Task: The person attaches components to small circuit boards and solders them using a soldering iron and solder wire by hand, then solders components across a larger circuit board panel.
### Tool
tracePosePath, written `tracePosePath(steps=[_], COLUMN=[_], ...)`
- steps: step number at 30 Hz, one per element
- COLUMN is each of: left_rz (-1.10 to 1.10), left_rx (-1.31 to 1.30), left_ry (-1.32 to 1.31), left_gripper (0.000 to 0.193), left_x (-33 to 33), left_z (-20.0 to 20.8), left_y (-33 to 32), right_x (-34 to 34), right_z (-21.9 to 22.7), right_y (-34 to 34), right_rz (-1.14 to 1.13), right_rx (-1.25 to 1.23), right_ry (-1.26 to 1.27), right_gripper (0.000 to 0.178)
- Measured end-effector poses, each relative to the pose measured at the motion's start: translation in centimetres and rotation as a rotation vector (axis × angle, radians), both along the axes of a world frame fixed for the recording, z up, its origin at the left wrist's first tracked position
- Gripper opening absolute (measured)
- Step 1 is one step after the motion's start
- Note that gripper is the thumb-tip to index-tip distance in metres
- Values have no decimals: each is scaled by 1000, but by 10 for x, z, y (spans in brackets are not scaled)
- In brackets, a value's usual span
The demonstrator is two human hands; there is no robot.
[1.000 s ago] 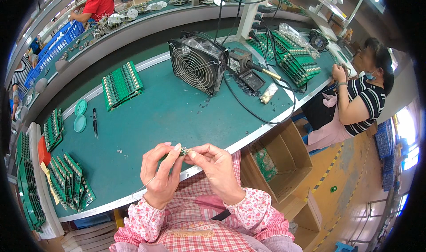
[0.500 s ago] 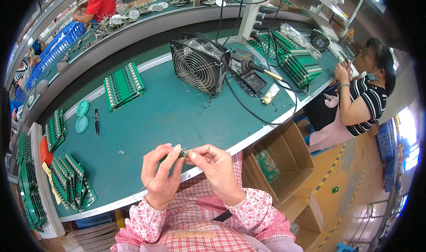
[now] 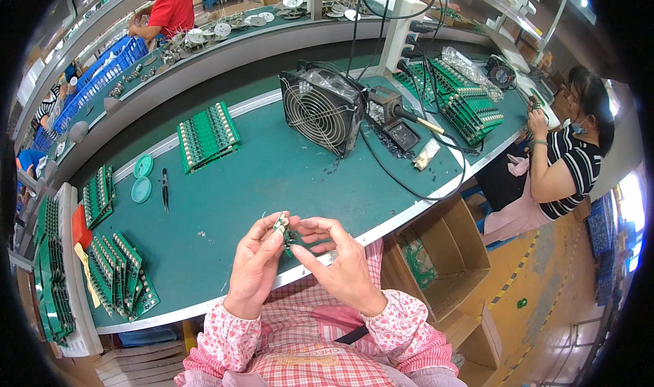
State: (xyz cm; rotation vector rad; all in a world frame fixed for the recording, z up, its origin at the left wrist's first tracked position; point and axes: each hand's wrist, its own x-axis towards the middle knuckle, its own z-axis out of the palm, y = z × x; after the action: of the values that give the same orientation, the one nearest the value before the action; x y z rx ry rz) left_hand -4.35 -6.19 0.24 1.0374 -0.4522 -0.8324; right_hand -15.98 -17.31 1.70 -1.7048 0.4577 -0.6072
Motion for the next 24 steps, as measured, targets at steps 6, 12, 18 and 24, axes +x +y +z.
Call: tracePosePath(steps=[6,12,18,24], left_rz=[-260,-317,27,172], left_rx=[-344,-347,164,496], left_ry=[512,518,-251,-1149], left_gripper=[44,45,20,13], left_x=[-3,-10,-23,-38], left_z=[-17,-15,2,-18], left_y=[-6,-20,-15,6], right_x=[1,-10,-63,-148], right_z=[-5,-5,21,15], right_y=[12,3,-48,-241], right_rz=[-191,-301,-597,-1126], right_rx=[-332,-704,-924,-601], right_ry=[-83,-122,-103,96], right_gripper=[45,49,44,44])
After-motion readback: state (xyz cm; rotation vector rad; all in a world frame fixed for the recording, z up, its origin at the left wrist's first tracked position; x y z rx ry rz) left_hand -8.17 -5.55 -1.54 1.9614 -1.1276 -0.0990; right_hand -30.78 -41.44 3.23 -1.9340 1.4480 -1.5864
